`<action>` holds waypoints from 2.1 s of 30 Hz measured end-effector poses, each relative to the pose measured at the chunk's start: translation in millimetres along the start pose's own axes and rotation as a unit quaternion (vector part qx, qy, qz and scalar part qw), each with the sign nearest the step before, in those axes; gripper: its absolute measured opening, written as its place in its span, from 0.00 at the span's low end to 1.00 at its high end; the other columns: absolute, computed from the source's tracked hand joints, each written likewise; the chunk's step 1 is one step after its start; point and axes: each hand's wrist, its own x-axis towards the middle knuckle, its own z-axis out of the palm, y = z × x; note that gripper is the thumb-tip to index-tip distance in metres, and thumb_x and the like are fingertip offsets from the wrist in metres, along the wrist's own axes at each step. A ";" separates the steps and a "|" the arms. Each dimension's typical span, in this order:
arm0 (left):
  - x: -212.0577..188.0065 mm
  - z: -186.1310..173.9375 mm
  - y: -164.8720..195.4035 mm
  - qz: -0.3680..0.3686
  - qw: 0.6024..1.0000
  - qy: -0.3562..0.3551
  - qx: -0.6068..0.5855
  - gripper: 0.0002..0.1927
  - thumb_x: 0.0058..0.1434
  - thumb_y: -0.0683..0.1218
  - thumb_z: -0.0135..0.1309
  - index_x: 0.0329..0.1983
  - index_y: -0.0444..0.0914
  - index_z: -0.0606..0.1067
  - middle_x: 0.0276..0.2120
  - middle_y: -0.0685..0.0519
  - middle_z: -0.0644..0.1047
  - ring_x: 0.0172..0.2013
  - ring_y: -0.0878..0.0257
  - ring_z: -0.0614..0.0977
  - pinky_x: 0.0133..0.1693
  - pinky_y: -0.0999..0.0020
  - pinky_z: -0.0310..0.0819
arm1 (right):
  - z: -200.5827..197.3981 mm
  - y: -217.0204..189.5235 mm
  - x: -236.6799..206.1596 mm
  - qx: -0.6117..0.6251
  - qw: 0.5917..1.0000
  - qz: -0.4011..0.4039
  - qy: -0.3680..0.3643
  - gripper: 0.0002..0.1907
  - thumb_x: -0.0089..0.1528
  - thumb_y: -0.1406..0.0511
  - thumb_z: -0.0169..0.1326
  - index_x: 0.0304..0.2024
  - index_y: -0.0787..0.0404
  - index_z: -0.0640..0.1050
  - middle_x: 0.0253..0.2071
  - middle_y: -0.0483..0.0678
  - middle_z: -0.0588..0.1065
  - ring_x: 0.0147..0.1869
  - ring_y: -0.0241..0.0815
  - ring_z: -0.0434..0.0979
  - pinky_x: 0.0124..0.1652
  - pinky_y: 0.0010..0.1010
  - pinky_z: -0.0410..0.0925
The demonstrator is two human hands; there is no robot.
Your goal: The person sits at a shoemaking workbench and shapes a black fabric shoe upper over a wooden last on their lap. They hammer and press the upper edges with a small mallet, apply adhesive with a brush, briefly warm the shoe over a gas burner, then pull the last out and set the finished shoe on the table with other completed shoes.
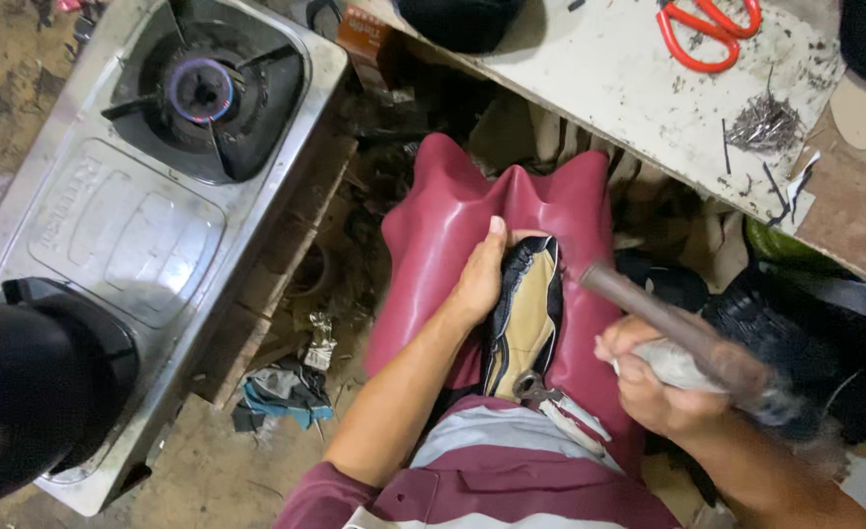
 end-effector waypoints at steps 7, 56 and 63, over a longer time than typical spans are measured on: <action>-0.5 -0.1 3.0 0.009 1.000 0.007 0.029 0.44 0.74 0.68 0.19 0.55 0.31 0.78 0.45 0.48 0.82 0.49 0.60 0.81 0.59 0.64 0.70 | 4.0 -3.4 6.3 0.012 0.996 -0.043 0.072 0.18 0.60 0.66 0.58 0.49 0.72 0.76 0.42 0.56 0.78 0.40 0.45 0.80 0.40 0.36 0.73; 1.2 10.3 16.4 -0.053 0.983 -0.031 -0.172 0.51 0.70 0.76 0.22 0.61 0.28 0.72 0.47 0.45 0.80 0.49 0.56 0.81 0.57 0.61 0.73 | 20.2 11.1 -2.5 -0.083 0.996 0.023 0.014 0.20 0.57 0.62 0.62 0.51 0.61 0.78 0.36 0.56 0.80 0.37 0.59 0.82 0.34 0.40 0.74; -0.6 8.4 18.0 -0.023 0.990 -0.035 -0.131 0.51 0.70 0.75 0.20 0.60 0.28 0.74 0.47 0.46 0.81 0.50 0.58 0.80 0.59 0.63 0.71 | 20.1 23.1 -4.8 -0.121 0.988 -0.083 0.052 0.15 0.60 0.62 0.59 0.48 0.60 0.77 0.41 0.57 0.80 0.37 0.55 0.83 0.37 0.39 0.75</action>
